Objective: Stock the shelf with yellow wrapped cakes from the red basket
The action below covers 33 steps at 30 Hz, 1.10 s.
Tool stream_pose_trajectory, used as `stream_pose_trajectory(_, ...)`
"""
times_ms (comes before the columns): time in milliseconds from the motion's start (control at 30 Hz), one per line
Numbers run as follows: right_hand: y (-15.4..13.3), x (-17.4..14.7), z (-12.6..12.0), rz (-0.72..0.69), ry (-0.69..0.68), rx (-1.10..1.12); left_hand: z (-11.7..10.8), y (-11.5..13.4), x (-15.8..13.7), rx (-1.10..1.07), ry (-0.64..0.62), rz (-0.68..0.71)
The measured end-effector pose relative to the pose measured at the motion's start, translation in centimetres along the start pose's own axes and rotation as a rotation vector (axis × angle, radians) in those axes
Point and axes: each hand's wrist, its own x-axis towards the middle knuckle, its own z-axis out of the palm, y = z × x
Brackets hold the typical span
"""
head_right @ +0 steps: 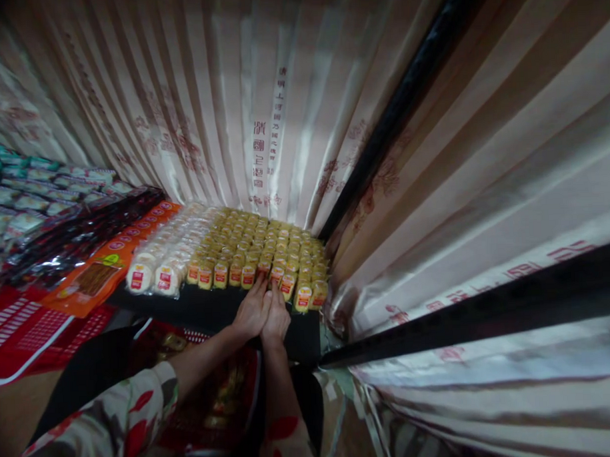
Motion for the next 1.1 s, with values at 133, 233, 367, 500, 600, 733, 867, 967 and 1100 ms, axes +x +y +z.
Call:
stream_pose_trajectory(133,0.3,-0.3,0.3,-0.137,0.094,0.077,-0.6,-0.3,-1.3,0.071,0.076,-0.006)
stream_pose_trajectory(233,0.3,-0.3,0.4,-0.231,0.152,0.086,-0.7,-1.1,-2.3,0.149,0.177,-0.044)
stream_pose_trajectory(367,0.2,-0.2,0.6,-0.277,0.126,0.038,-0.2,-2.6,-2.7,0.191,0.251,-0.020)
stream_pose_trajectory(500,0.4,-0.1,1.0,-0.260,0.087,0.009,0.7,-3.5,-2.2,0.185,0.245,0.040)
stream_pose_trajectory(600,0.7,-0.1,1.1,-0.252,0.075,0.006,1.2,-3.8,-2.0,0.188,0.226,0.058)
stream_pose_trajectory(733,0.8,0.0,1.2,-0.272,0.051,0.004,1.4,-4.1,-2.0,0.190,0.233,0.106)
stream_pose_trajectory(867,0.9,0.2,1.4,-0.258,0.047,0.006,1.3,-4.2,-1.8,0.201,0.252,0.138)
stream_pose_trajectory(967,0.9,0.3,1.6,-0.257,0.038,-0.003,1.2,-4.2,-1.6,0.226,0.245,0.140)
stream_pose_trajectory(1100,0.9,0.4,1.7,-0.260,0.010,-0.020,0.9,-4.1,-1.3,0.247,0.224,0.144)
